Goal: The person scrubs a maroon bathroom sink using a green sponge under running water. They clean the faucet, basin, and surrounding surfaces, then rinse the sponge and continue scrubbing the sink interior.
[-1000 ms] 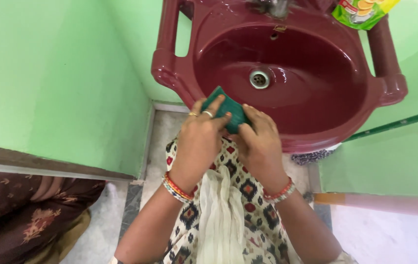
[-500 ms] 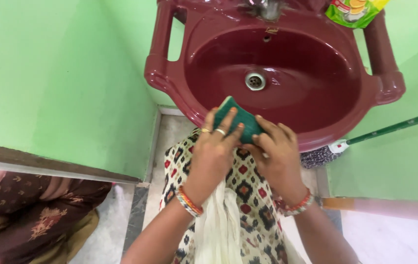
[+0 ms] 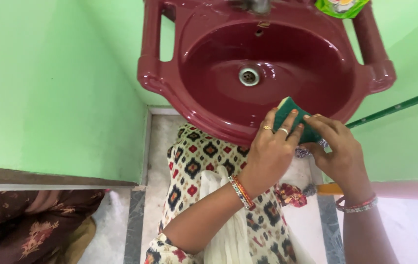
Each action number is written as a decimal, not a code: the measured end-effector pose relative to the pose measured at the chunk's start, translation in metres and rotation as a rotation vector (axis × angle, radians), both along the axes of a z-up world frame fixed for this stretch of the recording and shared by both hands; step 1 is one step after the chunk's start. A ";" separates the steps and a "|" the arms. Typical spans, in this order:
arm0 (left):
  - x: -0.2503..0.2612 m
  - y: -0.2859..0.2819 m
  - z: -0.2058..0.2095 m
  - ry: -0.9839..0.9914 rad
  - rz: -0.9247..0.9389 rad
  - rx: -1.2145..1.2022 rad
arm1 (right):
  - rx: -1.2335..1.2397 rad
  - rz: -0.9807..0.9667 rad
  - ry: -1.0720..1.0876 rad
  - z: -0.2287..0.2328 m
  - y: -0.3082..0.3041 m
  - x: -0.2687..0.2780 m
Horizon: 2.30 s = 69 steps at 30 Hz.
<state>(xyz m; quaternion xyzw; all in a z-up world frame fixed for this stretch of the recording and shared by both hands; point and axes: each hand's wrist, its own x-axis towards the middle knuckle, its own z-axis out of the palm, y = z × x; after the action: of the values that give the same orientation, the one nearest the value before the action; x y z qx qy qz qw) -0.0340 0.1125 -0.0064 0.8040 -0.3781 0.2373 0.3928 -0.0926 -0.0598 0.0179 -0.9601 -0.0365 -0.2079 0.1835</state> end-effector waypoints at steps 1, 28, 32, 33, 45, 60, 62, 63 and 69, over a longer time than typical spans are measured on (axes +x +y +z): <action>0.000 0.004 0.000 0.001 0.002 -0.002 | -0.076 0.002 -0.002 0.001 0.004 0.002; 0.113 0.186 -0.031 -0.025 0.223 -0.056 | 0.009 0.195 0.008 -0.015 0.195 0.129; 0.090 0.175 -0.028 -0.036 0.241 -0.033 | 0.017 0.209 -0.022 -0.014 0.180 0.105; 0.083 0.171 -0.026 -0.045 0.240 -0.022 | 0.004 0.199 -0.009 -0.013 0.175 0.098; 0.018 0.079 -0.011 -0.037 0.000 -0.065 | -0.114 0.062 -0.013 -0.001 0.073 0.014; 0.062 0.142 -0.028 0.046 0.114 -0.139 | -0.141 0.149 -0.012 -0.005 0.142 0.067; 0.075 0.155 -0.033 0.047 0.159 -0.123 | -0.129 0.178 -0.013 -0.009 0.157 0.085; 0.083 0.162 -0.035 0.044 0.179 -0.117 | -0.134 0.188 -0.015 -0.012 0.165 0.095; 0.131 0.193 -0.037 -0.031 0.226 -0.053 | -0.141 0.172 -0.026 -0.022 0.211 0.157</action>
<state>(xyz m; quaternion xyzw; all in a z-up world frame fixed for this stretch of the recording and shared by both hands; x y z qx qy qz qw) 0.0975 0.3053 -0.0435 0.8270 -0.2848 0.3025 0.3788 0.0648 0.1510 -0.0044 -0.9612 -0.1358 -0.2006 0.1322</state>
